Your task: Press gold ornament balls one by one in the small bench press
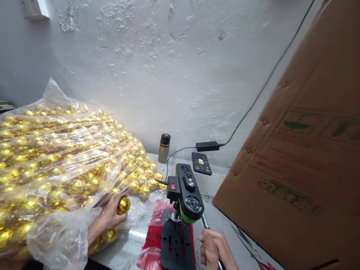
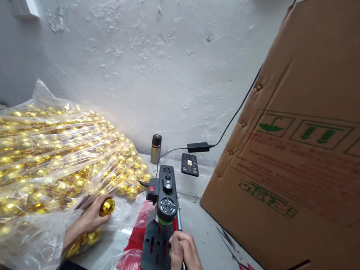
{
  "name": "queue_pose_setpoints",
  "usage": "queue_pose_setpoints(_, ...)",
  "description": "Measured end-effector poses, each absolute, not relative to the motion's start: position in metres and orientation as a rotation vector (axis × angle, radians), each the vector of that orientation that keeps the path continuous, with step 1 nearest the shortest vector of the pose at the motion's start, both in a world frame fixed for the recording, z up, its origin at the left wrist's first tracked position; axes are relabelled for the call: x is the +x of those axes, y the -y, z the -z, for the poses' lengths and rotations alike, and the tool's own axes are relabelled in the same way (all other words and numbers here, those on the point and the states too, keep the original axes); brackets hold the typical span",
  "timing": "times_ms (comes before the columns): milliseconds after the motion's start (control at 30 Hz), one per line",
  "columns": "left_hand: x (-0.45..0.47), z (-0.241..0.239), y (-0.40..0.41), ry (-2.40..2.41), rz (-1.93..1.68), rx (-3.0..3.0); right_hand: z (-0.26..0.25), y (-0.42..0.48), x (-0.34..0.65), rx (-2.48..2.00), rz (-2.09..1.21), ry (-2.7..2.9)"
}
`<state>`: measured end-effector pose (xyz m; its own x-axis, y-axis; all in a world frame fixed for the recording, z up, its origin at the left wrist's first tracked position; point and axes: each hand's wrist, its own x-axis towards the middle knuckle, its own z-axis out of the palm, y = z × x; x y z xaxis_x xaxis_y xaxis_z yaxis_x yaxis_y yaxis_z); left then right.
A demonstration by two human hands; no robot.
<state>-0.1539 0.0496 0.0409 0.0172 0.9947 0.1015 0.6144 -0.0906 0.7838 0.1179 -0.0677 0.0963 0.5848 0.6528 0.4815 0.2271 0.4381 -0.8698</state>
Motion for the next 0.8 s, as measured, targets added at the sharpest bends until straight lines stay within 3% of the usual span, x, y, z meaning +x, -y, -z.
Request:
queue_pose_setpoints(467,-0.027,-0.008,-0.001,-0.935,-1.135,0.646,-0.114,0.056,0.152,-1.123,-0.231,1.327)
queue_pose_setpoints(800,-0.002,0.020,0.000,-1.007,-1.229,0.762,-0.127,0.056,0.152,-1.094,-0.145,1.418)
